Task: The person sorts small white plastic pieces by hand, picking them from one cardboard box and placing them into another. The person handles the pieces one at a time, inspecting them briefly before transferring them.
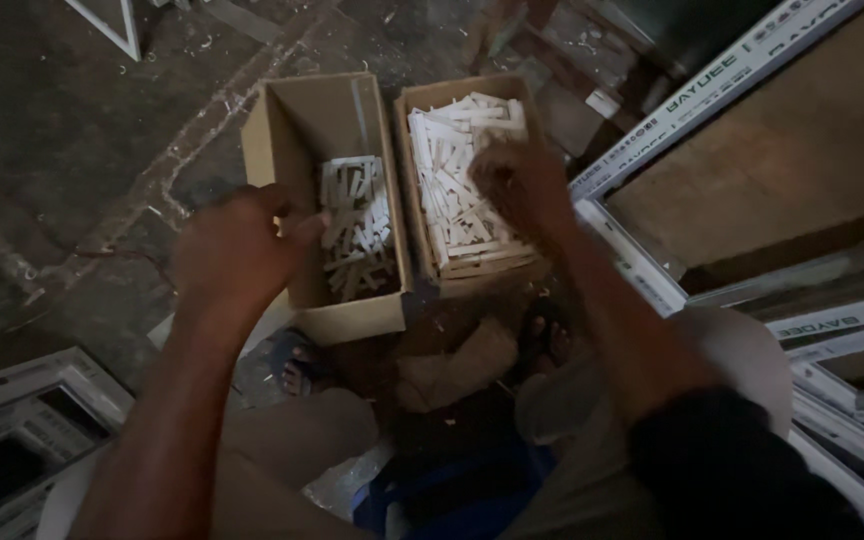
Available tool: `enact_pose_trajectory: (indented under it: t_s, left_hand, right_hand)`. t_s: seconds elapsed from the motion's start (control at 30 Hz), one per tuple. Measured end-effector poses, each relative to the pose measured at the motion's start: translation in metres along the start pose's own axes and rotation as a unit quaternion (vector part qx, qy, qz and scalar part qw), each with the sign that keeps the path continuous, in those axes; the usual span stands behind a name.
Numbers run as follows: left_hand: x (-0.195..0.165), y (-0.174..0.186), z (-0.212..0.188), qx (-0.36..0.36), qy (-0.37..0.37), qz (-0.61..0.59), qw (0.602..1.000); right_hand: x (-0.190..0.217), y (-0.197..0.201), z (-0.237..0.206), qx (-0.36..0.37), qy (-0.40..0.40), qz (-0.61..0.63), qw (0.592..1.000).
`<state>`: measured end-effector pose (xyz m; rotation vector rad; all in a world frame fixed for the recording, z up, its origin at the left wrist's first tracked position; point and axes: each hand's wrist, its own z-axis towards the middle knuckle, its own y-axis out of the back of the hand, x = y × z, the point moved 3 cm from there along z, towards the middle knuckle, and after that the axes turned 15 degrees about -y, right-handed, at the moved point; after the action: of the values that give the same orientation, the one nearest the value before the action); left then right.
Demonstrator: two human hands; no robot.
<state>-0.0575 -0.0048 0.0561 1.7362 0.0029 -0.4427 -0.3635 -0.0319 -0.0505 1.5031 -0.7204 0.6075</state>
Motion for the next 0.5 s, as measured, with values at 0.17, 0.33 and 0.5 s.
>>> enact_pose_trajectory:
  t_s: [0.17, 0.33, 0.5]
  left_hand:
    - [0.002, 0.010, -0.007, -0.030, -0.011, -0.041, 0.999]
    - [0.009, 0.015, -0.010, -0.034, -0.040, -0.021, 0.998]
    - [0.010, 0.014, -0.006, -0.051, -0.033, -0.075, 0.995]
  right_hand:
    - [-0.044, -0.063, -0.013, 0.135, -0.042, -0.390, 0.910]
    - [-0.081, -0.116, 0.002, 0.186, -0.031, -0.484, 0.854]
    - [-0.093, -0.143, 0.008, 0.159, -0.006, -0.535, 0.829]
